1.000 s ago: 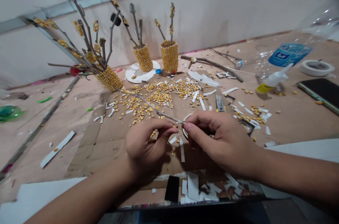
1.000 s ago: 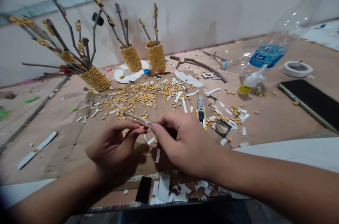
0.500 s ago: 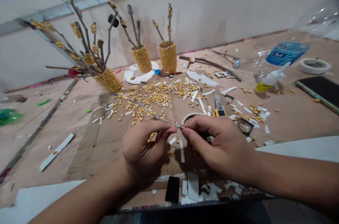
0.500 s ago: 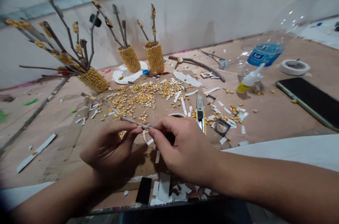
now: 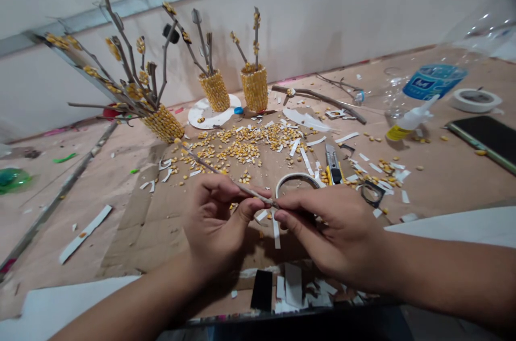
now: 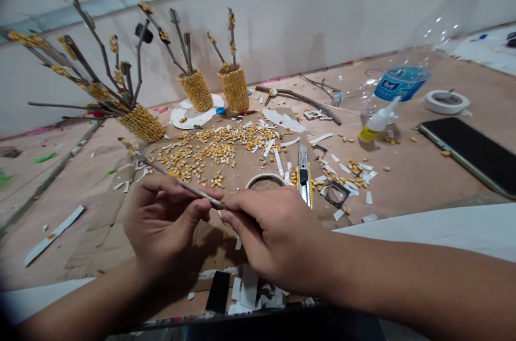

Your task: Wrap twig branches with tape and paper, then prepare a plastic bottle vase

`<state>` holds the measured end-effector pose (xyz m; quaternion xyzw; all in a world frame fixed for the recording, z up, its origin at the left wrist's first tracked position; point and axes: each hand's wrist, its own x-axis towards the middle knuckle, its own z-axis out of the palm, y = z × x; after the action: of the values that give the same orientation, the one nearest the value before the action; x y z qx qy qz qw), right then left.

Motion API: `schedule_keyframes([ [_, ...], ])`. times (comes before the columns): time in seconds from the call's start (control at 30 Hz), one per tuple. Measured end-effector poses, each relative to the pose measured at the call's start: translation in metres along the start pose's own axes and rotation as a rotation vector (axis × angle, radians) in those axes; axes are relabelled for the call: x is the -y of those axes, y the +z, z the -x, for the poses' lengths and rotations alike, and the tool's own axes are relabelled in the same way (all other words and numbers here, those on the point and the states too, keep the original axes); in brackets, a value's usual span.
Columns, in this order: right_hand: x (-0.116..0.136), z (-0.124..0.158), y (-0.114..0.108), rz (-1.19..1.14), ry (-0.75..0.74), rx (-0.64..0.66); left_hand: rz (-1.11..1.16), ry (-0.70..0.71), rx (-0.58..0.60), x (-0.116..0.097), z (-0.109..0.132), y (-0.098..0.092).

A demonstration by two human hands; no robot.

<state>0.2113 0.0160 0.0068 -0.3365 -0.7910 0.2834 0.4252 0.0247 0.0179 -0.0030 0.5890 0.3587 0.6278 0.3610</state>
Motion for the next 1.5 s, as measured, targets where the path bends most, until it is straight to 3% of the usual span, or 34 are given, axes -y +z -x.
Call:
schedule_keyframes([
  [0.33,0.002,-0.003,0.002,-0.089,0.147,0.025,-0.043,0.106,-0.122,0.011,0.002,0.000],
  [0.6,0.005,-0.004,0.000,-0.189,0.317,0.041,-0.170,0.141,-0.091,0.012,-0.002,0.000],
  [0.73,-0.001,-0.007,-0.008,-0.247,0.348,-0.006,-0.355,0.126,-0.054,0.008,-0.017,-0.020],
  [0.8,-0.007,-0.011,-0.015,-0.206,0.331,-0.021,-0.520,0.036,0.182,0.002,-0.036,-0.041],
  [0.93,-0.020,-0.021,-0.028,0.129,0.226,0.028,-0.902,-0.187,0.809,-0.011,-0.071,-0.078],
  [1.0,-0.024,-0.023,-0.030,0.293,0.195,0.076,-1.039,-0.240,0.967,-0.015,-0.077,-0.084],
  [1.1,-0.024,-0.022,-0.028,0.386,0.184,0.174,-1.159,-0.261,1.002,-0.013,-0.072,-0.080],
  [1.2,-0.019,-0.022,-0.026,0.323,0.191,0.247,-1.191,-0.276,1.025,-0.007,-0.067,-0.077],
  [1.33,-0.013,-0.024,-0.028,0.070,0.291,0.282,-1.161,-0.245,1.061,-0.001,-0.067,-0.081],
  [1.5,-0.015,-0.025,-0.029,-0.298,0.541,0.335,-1.251,-0.267,1.091,-0.006,-0.069,-0.072],
])
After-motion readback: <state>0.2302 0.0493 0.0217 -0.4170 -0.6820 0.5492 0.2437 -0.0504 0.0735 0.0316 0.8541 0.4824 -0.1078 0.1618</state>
